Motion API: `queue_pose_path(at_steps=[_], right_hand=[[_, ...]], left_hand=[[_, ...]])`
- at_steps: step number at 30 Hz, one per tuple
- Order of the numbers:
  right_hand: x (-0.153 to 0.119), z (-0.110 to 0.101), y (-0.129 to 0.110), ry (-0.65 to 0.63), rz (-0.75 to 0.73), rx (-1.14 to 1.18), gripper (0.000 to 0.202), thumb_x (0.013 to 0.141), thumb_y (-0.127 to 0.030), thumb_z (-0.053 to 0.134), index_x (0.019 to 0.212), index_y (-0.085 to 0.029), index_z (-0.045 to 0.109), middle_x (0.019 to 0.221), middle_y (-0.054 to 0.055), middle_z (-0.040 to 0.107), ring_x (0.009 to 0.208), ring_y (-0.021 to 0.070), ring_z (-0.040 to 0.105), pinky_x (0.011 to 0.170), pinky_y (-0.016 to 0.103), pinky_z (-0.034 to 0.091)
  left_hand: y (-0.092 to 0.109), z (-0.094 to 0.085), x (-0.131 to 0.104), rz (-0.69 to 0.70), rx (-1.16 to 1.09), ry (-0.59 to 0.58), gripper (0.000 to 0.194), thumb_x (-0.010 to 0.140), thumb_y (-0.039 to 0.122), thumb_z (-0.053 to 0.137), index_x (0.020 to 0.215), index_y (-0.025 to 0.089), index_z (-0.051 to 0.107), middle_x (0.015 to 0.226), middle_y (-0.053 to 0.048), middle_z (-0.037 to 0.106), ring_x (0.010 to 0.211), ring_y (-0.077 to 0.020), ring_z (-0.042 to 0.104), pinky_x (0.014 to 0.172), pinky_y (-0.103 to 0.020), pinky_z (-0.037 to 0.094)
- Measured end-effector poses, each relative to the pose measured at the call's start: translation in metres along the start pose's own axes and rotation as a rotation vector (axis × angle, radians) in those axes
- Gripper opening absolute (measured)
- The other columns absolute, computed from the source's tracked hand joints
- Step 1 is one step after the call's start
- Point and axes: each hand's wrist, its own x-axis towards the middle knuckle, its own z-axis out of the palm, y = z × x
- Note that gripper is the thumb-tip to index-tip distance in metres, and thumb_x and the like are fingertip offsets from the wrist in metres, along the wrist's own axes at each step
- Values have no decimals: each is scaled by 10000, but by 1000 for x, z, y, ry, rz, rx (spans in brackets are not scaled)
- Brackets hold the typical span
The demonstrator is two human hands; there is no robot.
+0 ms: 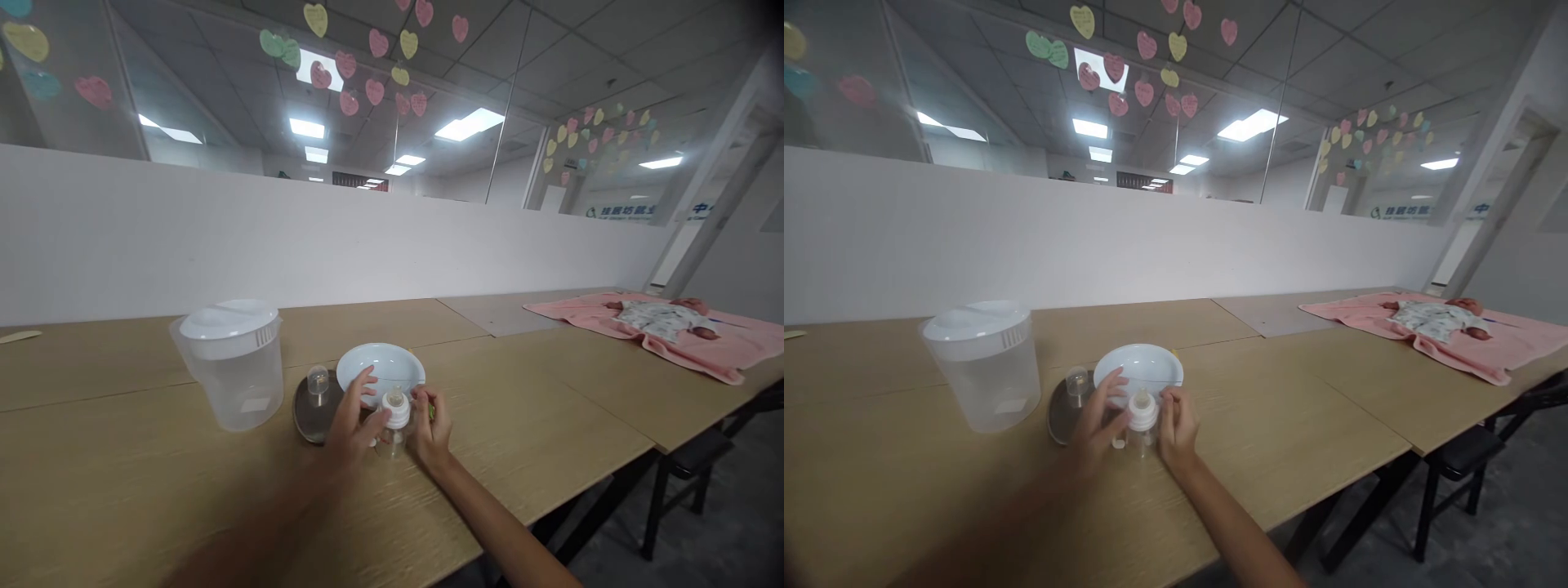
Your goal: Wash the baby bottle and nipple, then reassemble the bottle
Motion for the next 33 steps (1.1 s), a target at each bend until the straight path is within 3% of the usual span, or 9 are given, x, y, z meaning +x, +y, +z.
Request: queue_pose_path(at_steps=[5, 10, 14, 16, 21, 26, 28, 30, 33], right_hand=[[-2, 2, 3, -44, 43, -16, 237, 937, -309, 363, 781, -199, 504, 724, 5, 534, 689, 143, 514, 652, 280, 407], [4, 1, -2, -105, -13, -81, 289, 942, -283, 342, 691, -199, 459, 657, -7, 471, 651, 139, 454, 629, 275, 354], [5, 2, -3, -149, -35, -53, 269, 941, -269, 339, 728, -190, 482, 690, 1, 482, 680, 138, 458, 655, 274, 358], [3, 3, -2, -165, -29, -34, 260, 939, -267, 346, 736, -186, 487, 701, 2, 489, 686, 134, 462, 661, 270, 362], [0, 4, 2, -216, -8, -27, 257, 935, -274, 355, 736, -184, 490, 682, -8, 489, 644, 118, 460, 620, 248, 358], [-4, 3, 3, -281, -16, -67, 259, 922, -288, 378, 720, -185, 503, 629, -21, 485, 584, 107, 445, 568, 232, 348], [-4, 3, 2, -304, -33, -85, 263, 920, -297, 382, 718, -185, 509, 616, -22, 488, 572, 107, 446, 560, 231, 350], [-4, 3, 1, -307, -49, -102, 265, 919, -301, 380, 718, -188, 511, 597, -25, 490, 551, 108, 445, 545, 230, 348], [-4, 3, 1, -296, -57, -113, 249, 919, -298, 371, 769, -188, 536, 620, -12, 545, 556, 117, 485, 541, 234, 365]], left_hand=[[-13, -41, 34, -78, 278, 143, 355, 896, 407, 363, 1044, 176, 588, 1047, -88, 634, 916, -221, 598, 800, -364, 480], [-53, -76, 50, 52, 819, -6, 357, 821, 278, 435, 1134, 143, 542, 1161, -160, 593, 1094, -319, 525, 929, -477, 402], [-69, -78, 44, 54, 1041, -214, 233, 793, 189, 484, 995, 138, 586, 1146, -166, 592, 1093, -306, 518, 942, -437, 391], [-69, -75, 41, 40, 1122, -252, 180, 767, 146, 510, 928, 119, 586, 1111, -178, 582, 1074, -301, 516, 928, -412, 392], [-37, -77, 46, -92, 1112, -253, 143, 751, 86, 500, 881, 128, 544, 945, -122, 571, 854, -235, 564, 732, -325, 445], [35, -77, 51, 117, 856, 105, 112, 805, 244, 541, 889, 174, 516, 934, -66, 536, 876, -223, 554, 756, -336, 453], [56, -66, 45, 198, 653, 146, 169, 805, 296, 574, 916, 183, 515, 951, -46, 536, 905, -206, 561, 794, -330, 461], [65, -51, 35, 263, 504, 16, 210, 795, 293, 599, 962, 190, 524, 986, -39, 552, 924, -190, 566, 816, -314, 469], [61, -32, 23, 349, 419, -289, 268, 803, 242, 592, 1065, 209, 547, 1125, -52, 554, 1042, -192, 548, 913, -309, 445]])
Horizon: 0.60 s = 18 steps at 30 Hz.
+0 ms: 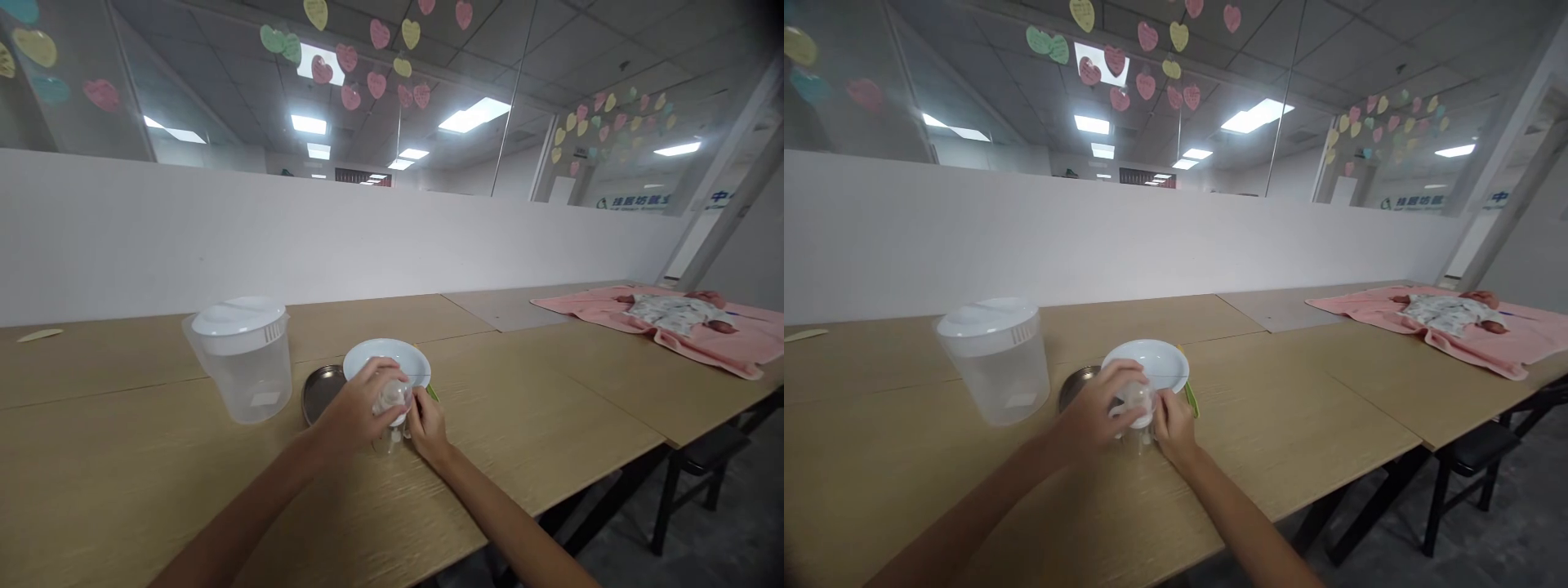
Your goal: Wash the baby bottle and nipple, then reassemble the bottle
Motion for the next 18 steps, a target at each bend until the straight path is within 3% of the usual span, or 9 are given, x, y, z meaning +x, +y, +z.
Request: queue_pose_path(at_steps=[2, 5, 10, 14, 18], right_hand=[[0, 0, 0, 12, 19, 5, 242, 924, -298, 356, 843, -184, 554, 681, 9, 595, 603, 131, 534, 566, 243, 395], [0, 0, 0, 24, 51, 18, 249, 931, -302, 338, 944, -178, 553, 740, 25, 624, 660, 147, 573, 614, 261, 428], [-2, -1, 0, -9, 48, 45, 258, 935, -310, 327, 969, -180, 548, 801, 36, 638, 705, 154, 591, 649, 273, 443], [-3, -2, -1, -4, 24, 57, 277, 935, -316, 313, 977, -180, 551, 826, 45, 642, 733, 163, 600, 663, 288, 454], [-5, -3, -4, 15, -8, 96, 275, 916, -330, 361, 1036, -173, 553, 910, 70, 645, 802, 178, 609, 712, 318, 485]], left_hand=[[-4, 8, -3, 30, -24, -89, 297, 826, 228, 561, 1122, 221, 554, 1195, -59, 538, 1107, -197, 528, 973, -313, 414], [-14, 15, -7, -28, -81, -96, 339, 851, 257, 533, 1189, 233, 545, 1256, -65, 516, 1146, -201, 514, 984, -314, 416], [-20, 34, -17, -96, -227, 38, 342, 860, 275, 521, 1194, 213, 559, 1284, -88, 530, 1195, -221, 492, 1008, -341, 406], [-20, 55, -26, -223, -348, 185, 395, 824, 285, 579, 1210, 206, 542, 1200, -81, 603, 1096, -213, 570, 937, -329, 467], [-23, 64, -31, -308, -377, 236, 412, 789, 280, 625, 1190, 206, 560, 1189, -65, 622, 1072, -203, 590, 913, -303, 478]])
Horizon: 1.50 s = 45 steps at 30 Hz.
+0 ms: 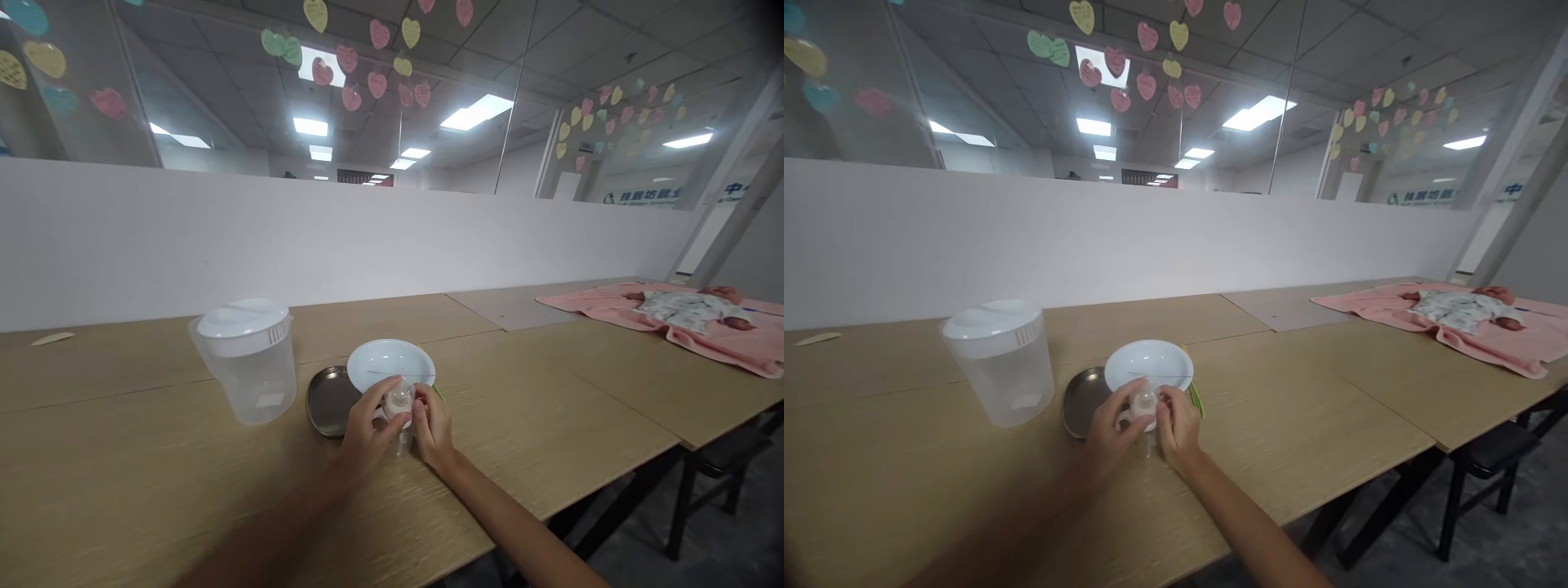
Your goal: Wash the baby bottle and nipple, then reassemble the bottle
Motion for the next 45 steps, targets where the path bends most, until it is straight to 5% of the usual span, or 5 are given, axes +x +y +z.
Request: queue_pose_path(at_steps=[6, 9, 22, 45], right_hand=[[-6, 5, 1, 26, 15, 106, 369, 911, -319, 404, 1242, -163, 456, 989, 102, 663, 873, 194, 646, 760, 349, 530], [-9, 8, 4, 57, -19, 85, 445, 918, -311, 400, 1336, -159, 392, 1065, 127, 664, 940, 211, 650, 805, 379, 535], [-4, 5, -1, 54, -167, -66, 387, 940, -295, 348, 1274, -167, 495, 1138, 126, 640, 1027, 222, 626, 831, 385, 534], [-6, 5, -2, 12, -129, -26, 395, 915, -314, 401, 1273, -158, 459, 1133, 142, 625, 995, 233, 625, 804, 391, 535]], left_hand=[[-4, 3, -2, -58, -94, 44, 590, 748, 300, 666, 1282, 204, 436, 1196, -89, 620, 1050, -203, 610, 893, -320, 492], [-6, 5, -3, -87, -106, 77, 531, 723, 299, 686, 1192, 188, 462, 1140, -89, 639, 1030, -202, 618, 877, -324, 500], [-19, 15, -17, -37, -25, 135, 555, 785, 357, 632, 1282, 178, 464, 1249, -119, 595, 1101, -233, 589, 942, -366, 475], [-27, 16, -24, 35, 137, 124, 669, 735, 280, 649, 1351, 184, 408, 1257, -128, 581, 1084, -241, 591, 923, -376, 492]])
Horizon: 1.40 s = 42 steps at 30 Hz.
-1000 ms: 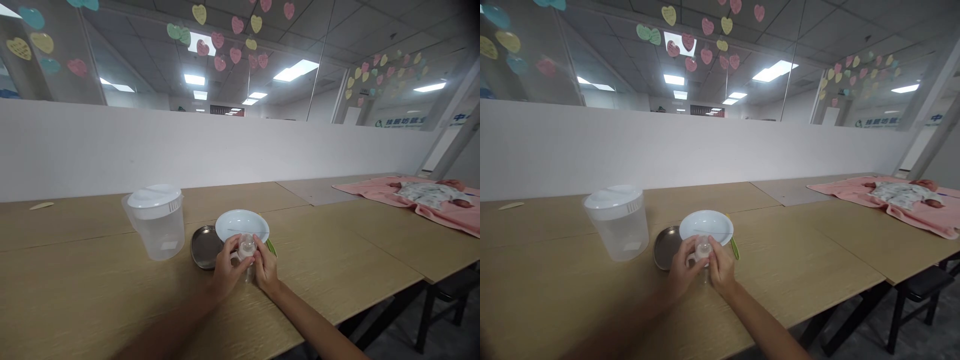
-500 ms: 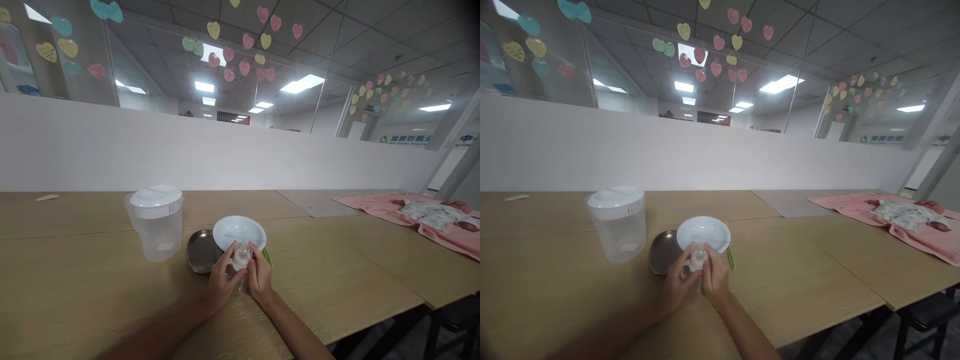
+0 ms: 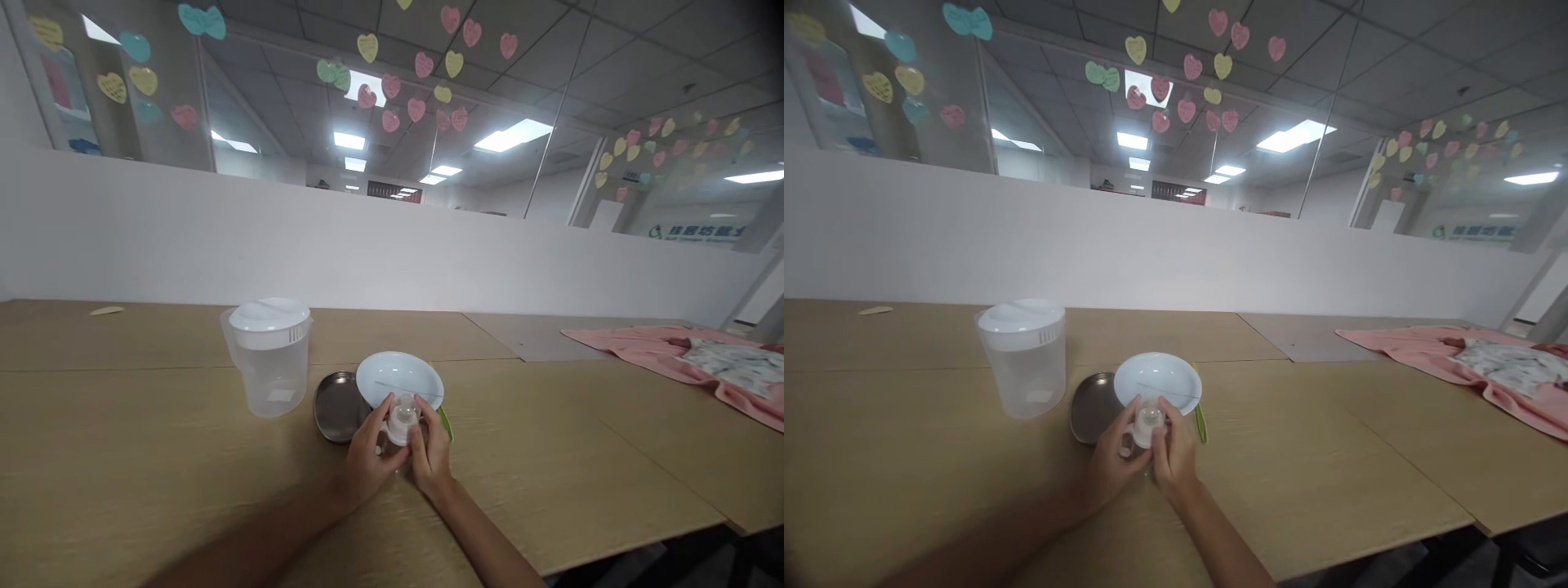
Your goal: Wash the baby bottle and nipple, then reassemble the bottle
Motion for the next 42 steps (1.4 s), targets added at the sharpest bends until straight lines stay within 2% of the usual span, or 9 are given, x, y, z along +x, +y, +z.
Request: queue_pose_path(at_steps=[3, 8, 13, 20, 24, 42], right_hand=[[0, 1, -1, -4, 5, 2, 480, 863, -369, 510, 1284, -154, 432, 1151, 156, 605, 980, 239, 624, 780, 386, 544], [4, 2, -6, 28, 29, -18, 521, 804, -360, 596, 1255, -152, 443, 1119, 158, 613, 929, 237, 636, 754, 382, 554], [8, 3, -10, 41, 18, -6, 518, 795, -362, 588, 1246, -153, 444, 1097, 146, 626, 914, 234, 644, 758, 378, 558], [12, 5, -13, 62, -1, 23, 510, 776, -373, 609, 1216, -173, 445, 1029, 121, 640, 843, 211, 656, 688, 328, 567], [12, 7, -13, 66, -25, 19, 553, 761, -385, 624, 1231, -178, 421, 1029, 115, 634, 865, 218, 653, 689, 328, 565], [7, 12, -9, 26, 12, 98, 539, 806, -357, 573, 1262, -153, 370, 1007, 117, 623, 874, 225, 641, 698, 339, 541]], left_hand=[[0, 1, -1, 14, 3, 15, 659, 725, 245, 645, 1339, 182, 415, 1237, -125, 594, 1070, -240, 601, 924, -379, 492], [2, 0, 2, 21, -11, 23, 602, 740, 235, 616, 1309, 173, 430, 1202, -124, 608, 1051, -230, 612, 894, -358, 508], [2, -1, 3, 9, 13, 7, 597, 753, 263, 604, 1314, 183, 416, 1244, -130, 577, 1089, -231, 592, 926, -375, 493], [-7, 1, 0, 32, 41, 70, 536, 783, 276, 574, 1294, 192, 433, 1214, -116, 590, 1090, -237, 589, 903, -358, 508], [-10, 1, -1, 14, 9, 40, 504, 805, 268, 554, 1283, 203, 408, 1207, -116, 576, 1068, -229, 595, 877, -362, 521], [9, 0, 0, 13, -152, 52, 534, 776, 248, 608, 1262, 198, 390, 1109, -101, 591, 992, -223, 616, 811, -347, 537]])
